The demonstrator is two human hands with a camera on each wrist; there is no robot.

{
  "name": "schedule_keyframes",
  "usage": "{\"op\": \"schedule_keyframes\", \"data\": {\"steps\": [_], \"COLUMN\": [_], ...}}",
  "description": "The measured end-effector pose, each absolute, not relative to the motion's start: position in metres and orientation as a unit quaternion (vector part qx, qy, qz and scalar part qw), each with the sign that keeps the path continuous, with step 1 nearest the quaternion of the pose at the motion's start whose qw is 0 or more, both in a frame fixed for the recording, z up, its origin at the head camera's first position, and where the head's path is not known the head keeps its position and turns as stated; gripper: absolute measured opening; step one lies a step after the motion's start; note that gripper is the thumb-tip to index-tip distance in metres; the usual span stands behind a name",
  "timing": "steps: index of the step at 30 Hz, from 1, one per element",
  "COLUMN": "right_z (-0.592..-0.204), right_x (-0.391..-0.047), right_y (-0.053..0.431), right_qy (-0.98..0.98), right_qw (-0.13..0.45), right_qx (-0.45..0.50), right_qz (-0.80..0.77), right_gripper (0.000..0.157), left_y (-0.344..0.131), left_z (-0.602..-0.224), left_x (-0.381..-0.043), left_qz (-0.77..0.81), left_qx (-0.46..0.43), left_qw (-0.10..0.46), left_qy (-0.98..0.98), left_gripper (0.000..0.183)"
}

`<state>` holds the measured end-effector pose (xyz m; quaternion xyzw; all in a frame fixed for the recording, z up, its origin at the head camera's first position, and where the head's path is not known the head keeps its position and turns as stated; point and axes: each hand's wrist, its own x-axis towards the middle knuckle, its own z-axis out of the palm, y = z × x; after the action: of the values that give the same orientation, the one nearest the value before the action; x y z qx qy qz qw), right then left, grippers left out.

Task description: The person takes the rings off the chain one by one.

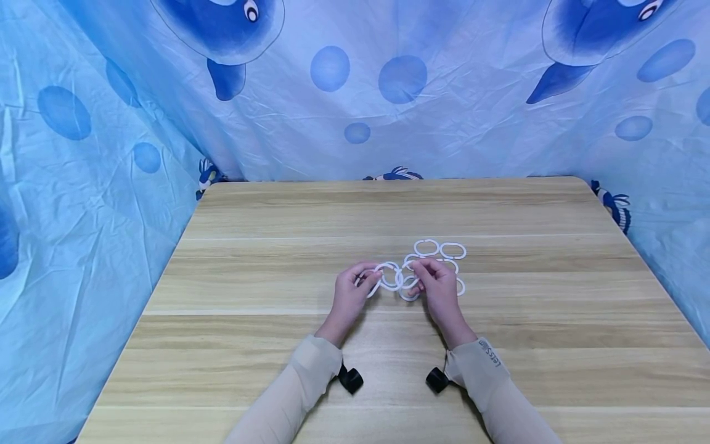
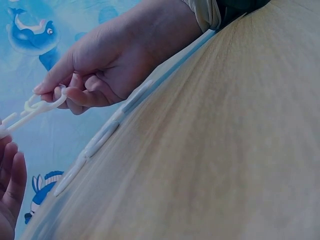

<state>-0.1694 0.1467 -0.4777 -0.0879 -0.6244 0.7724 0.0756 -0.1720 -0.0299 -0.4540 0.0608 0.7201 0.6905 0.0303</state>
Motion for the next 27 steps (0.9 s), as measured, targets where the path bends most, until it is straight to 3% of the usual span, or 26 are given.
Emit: {"op": "schedule_keyframes", "data": {"steps": [11,17,27], "right_z": [-0.477,-0.477,-0.48], "right_x": [-0.168,-0.169,-0.17], "right_y": [0.146,0.146,0.147], "right_qy": [-0.648,-0.658,-0.671], "right_qw": [0.065,0.068,0.059], "right_qx": [-0.083,-0.076,-0.07], "right_qz": [0.755,0.746,0.736], "right_gripper": [0.005,0.024,0.024], "left_y": [-0.028,-0.028,-0.028], "left_z": [-0.475,-0.477,-0.476], "left_x": [-0.179,-0.179,-0.179], "left_qz": [0.684,0.681,0.683], "left_qx": [0.075,0.087,0.081], "left_qw": [0.028,0.021,0.038], "left_qy": [0.725,0.726,0.725], "left_gripper": [0.02,0.02,0.022]}}
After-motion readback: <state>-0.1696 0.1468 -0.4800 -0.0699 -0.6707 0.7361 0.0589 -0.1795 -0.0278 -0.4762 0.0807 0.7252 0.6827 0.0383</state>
